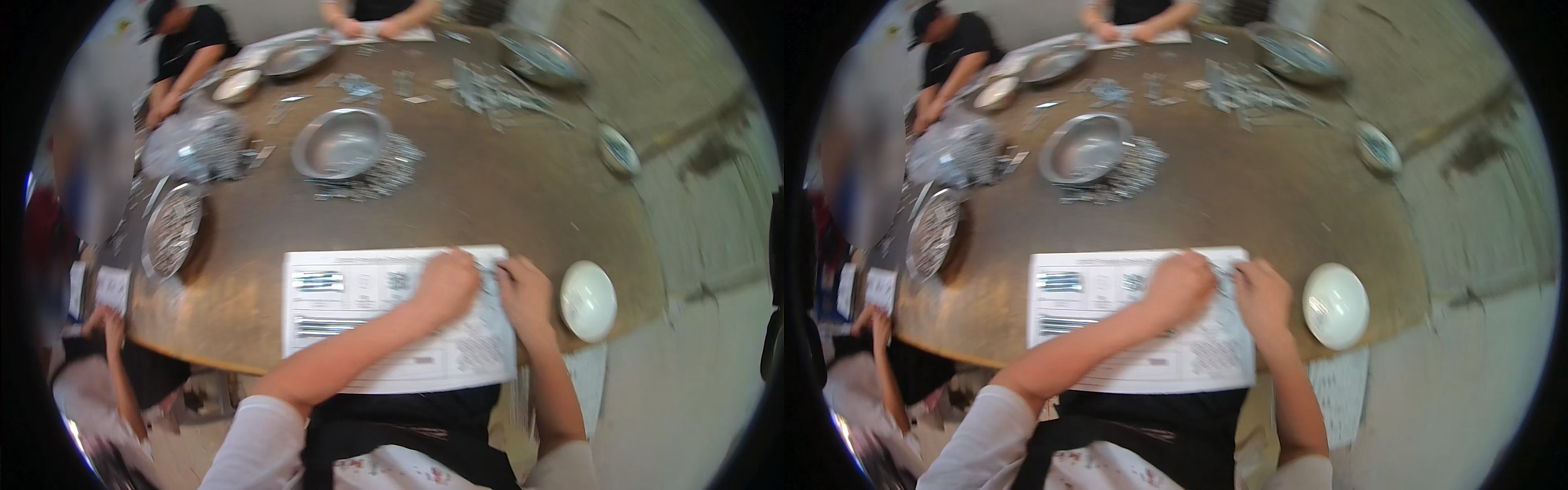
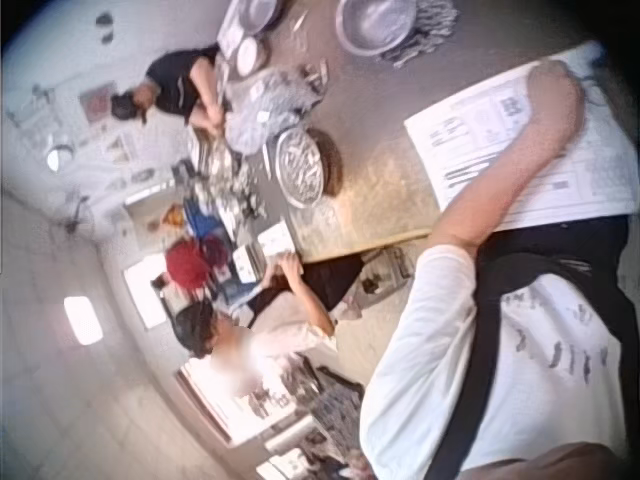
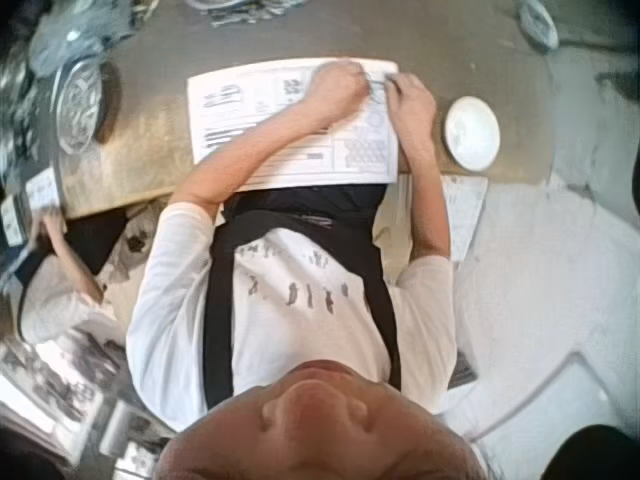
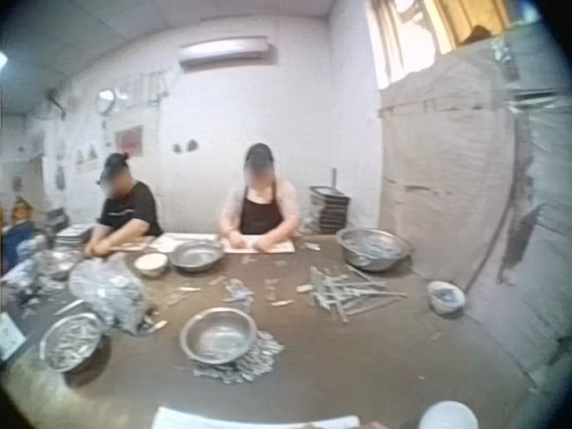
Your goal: The person assembles metal hardware components at a workbench, picking up bolts, nuts, and washers from bowls and placing them onto an instruction sheet. They repeatedly handle long metal rods and small fasteners, organizing them by type while other workers perform similar tasks nearby.
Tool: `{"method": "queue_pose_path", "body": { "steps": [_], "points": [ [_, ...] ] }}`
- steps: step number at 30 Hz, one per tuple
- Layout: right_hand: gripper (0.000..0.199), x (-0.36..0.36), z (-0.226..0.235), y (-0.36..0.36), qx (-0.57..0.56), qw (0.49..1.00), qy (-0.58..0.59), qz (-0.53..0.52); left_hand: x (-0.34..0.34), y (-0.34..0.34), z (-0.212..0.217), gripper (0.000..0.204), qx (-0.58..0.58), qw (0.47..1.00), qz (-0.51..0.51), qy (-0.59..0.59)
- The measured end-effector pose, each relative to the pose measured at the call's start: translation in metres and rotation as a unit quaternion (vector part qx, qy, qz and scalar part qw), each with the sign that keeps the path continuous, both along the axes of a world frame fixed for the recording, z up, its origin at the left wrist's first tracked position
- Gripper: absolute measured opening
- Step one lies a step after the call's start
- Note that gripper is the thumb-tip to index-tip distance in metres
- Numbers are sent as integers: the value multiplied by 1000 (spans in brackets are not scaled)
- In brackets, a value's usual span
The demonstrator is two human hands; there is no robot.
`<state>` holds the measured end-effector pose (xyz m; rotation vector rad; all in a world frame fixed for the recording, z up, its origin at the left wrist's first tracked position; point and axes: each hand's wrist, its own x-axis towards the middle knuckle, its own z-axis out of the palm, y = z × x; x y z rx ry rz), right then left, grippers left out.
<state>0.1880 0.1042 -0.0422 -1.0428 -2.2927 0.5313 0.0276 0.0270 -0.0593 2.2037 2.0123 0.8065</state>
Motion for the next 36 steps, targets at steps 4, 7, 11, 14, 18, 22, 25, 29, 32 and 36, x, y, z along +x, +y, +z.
{"method": "queue_pose_path", "body": {
  "steps": [4, 7, 11, 14, 18, 22, 25, 29, 32, 36],
  "points": [
    [27, 15, 7, -10, -57, 997, 41, -24, -10, -5, 11, 13, 89, 992, 7, -90],
    [43, 21, 14, -16, -76, 997, 0, 3, -50, -29, 26, 12, 21, 994, 43, -99],
    [45, 11, 20, -17, -70, 995, -29, 59, -121, -100, 27, 15, 74, 964, 190, -172],
    [42, 9, 18, -9, -68, 996, -37, 41, -172, -146, 34, 12, 84, 954, 243, -153],
    [38, 6, 16, -8, -60, 997, -43, 31, -214, -194, 37, 11, 112, 923, 314, -194],
    [36, 6, 11, -16, -43, 999, 2, 25, -253, -239, 42, 11, 197, 886, 383, -172],
    [35, 21, 5, -25, -37, 996, 80, -8, -315, -268, 60, 14, 246, 839, 477, -84],
    [29, 29, -15, -33, -40, 990, 128, -41, -396, -306, 43, 22, 83, 828, 555, -2],
    [24, 31, -17, -37, -75, 990, 113, -48, -415, -288, 39, 26, -49, 843, 535, -31],
    [22, 30, -3, -47, -59, 984, 162, -50, -424, -262, 44, 21, -148, 847, 510, -1]
  ]
}}
